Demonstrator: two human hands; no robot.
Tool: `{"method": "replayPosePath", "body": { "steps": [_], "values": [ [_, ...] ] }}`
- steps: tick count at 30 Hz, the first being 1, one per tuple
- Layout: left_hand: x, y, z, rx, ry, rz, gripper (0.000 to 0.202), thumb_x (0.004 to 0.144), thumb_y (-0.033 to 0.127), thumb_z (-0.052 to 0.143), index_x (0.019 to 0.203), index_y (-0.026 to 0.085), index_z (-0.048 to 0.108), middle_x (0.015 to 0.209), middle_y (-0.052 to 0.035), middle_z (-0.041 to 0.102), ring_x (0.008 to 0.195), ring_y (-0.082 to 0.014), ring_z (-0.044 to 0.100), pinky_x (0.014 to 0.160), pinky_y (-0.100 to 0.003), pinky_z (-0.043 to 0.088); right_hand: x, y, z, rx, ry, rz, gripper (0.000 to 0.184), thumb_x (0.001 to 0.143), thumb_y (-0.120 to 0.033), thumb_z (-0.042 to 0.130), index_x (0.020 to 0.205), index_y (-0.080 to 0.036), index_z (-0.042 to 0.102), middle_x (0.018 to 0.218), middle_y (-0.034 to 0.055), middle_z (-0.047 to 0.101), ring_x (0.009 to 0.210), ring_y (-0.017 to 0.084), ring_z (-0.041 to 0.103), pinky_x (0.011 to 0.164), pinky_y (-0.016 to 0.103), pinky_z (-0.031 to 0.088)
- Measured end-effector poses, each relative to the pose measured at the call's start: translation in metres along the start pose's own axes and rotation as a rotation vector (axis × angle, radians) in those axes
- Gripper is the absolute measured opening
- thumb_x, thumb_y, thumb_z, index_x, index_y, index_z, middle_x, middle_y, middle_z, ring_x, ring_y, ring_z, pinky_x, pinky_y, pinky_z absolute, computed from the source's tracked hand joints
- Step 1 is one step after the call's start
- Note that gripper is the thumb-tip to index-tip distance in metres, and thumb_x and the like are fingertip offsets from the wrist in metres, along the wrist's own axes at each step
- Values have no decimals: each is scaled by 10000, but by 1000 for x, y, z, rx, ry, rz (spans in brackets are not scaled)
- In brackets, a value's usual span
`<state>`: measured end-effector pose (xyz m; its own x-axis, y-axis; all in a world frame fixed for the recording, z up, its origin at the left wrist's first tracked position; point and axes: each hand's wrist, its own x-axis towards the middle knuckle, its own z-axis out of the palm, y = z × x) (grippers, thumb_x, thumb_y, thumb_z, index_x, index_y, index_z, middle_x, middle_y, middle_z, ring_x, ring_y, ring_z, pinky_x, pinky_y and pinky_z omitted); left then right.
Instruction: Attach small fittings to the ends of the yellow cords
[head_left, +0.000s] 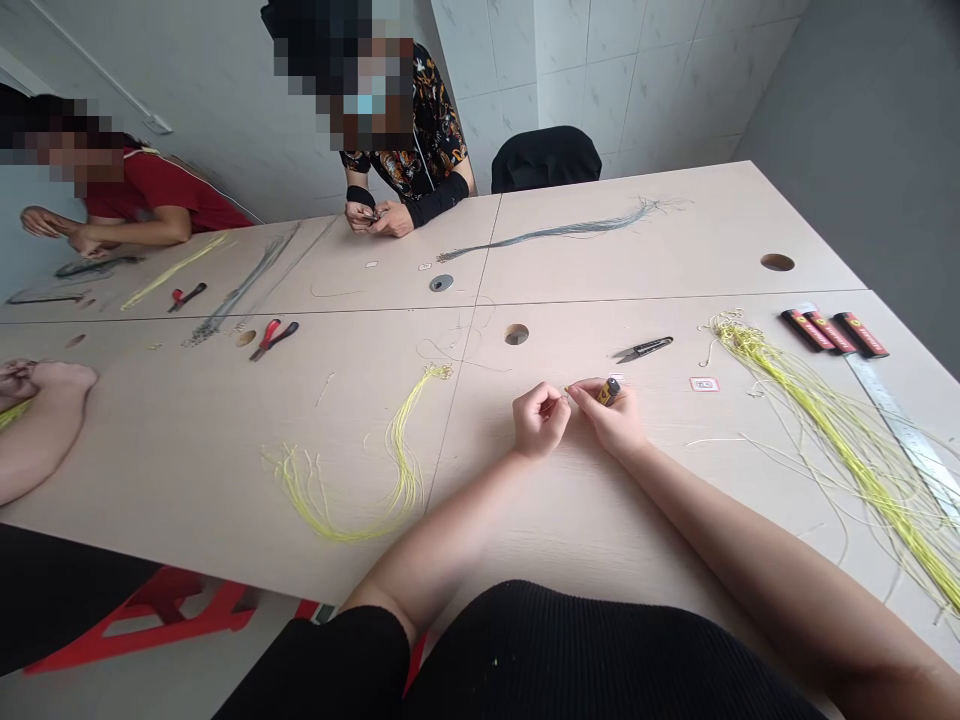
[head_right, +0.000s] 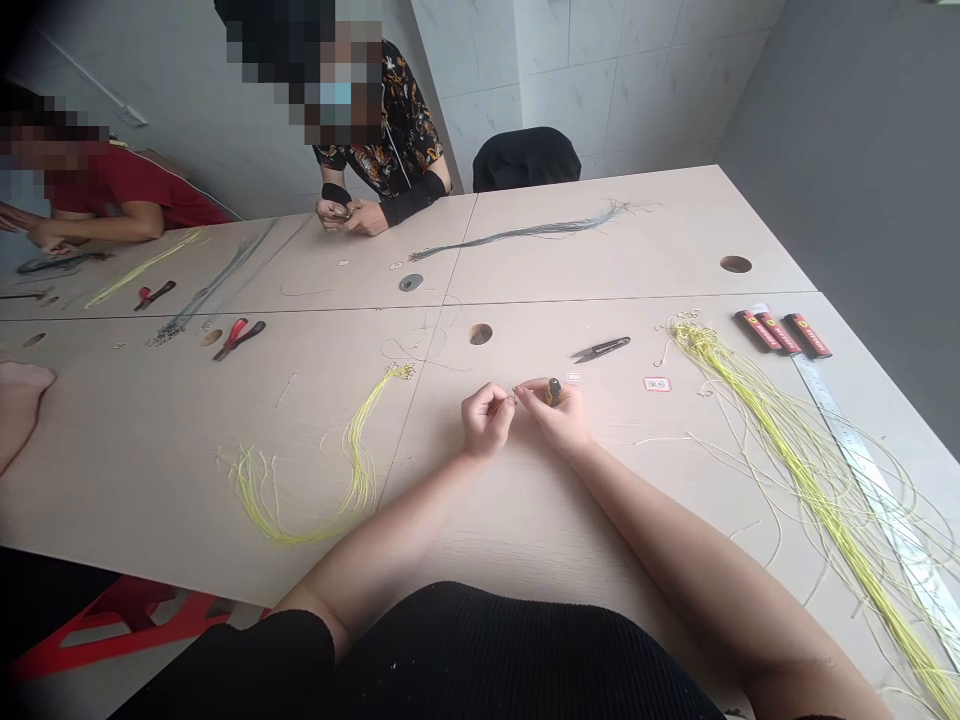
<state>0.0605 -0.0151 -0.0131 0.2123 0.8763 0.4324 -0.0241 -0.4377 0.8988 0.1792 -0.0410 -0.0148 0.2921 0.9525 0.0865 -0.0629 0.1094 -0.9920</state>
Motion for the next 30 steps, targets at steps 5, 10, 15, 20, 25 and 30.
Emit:
{"method": "replayPosePath", "body": {
  "steps": [5,10,15,20,25,30],
  "values": [
    [0,2,0,5,10,-12,363,779,349,585,536,181,373,445,71,320,428,-53,266,422,-204,239,0,-2,0,-39,-8,-17,269,712,-435,677,663,-173,641,520,-13,499,519,118,444,484,262,355],
    [0,2,0,8,19,-23,354,768,339,591,531,180,381,446,70,335,428,-52,274,424,-204,241,1,2,-1,-36,-4,-9,298,720,-464,676,693,-170,635,519,-24,475,490,102,398,469,256,327],
    [0,2,0,-2,13,-19,371,777,363,599,534,181,385,442,68,337,427,-55,280,425,-208,241,2,9,-1,40,-1,40,318,731,-486,685,733,-176,618,524,-38,451,462,89,371,456,253,316],
    [1,2,0,-14,10,-26,392,793,385,597,540,182,376,444,72,316,425,-55,267,426,-211,232,4,9,0,185,-8,111,284,745,-455,672,751,-181,596,512,-63,395,421,66,315,425,238,279],
    [1,-2,0,-25,19,-51,403,797,418,588,545,182,380,453,65,334,434,-57,275,428,-211,237,6,12,-1,236,-26,115,243,761,-420,658,785,-182,618,489,-75,351,419,66,299,424,231,256],
    [1,-3,0,-24,12,-55,340,788,355,571,559,181,389,463,65,348,440,-59,297,439,-204,249,5,13,-1,174,-92,113,336,754,-496,668,786,-163,639,466,-65,361,426,73,304,422,232,230]
  ]
}}
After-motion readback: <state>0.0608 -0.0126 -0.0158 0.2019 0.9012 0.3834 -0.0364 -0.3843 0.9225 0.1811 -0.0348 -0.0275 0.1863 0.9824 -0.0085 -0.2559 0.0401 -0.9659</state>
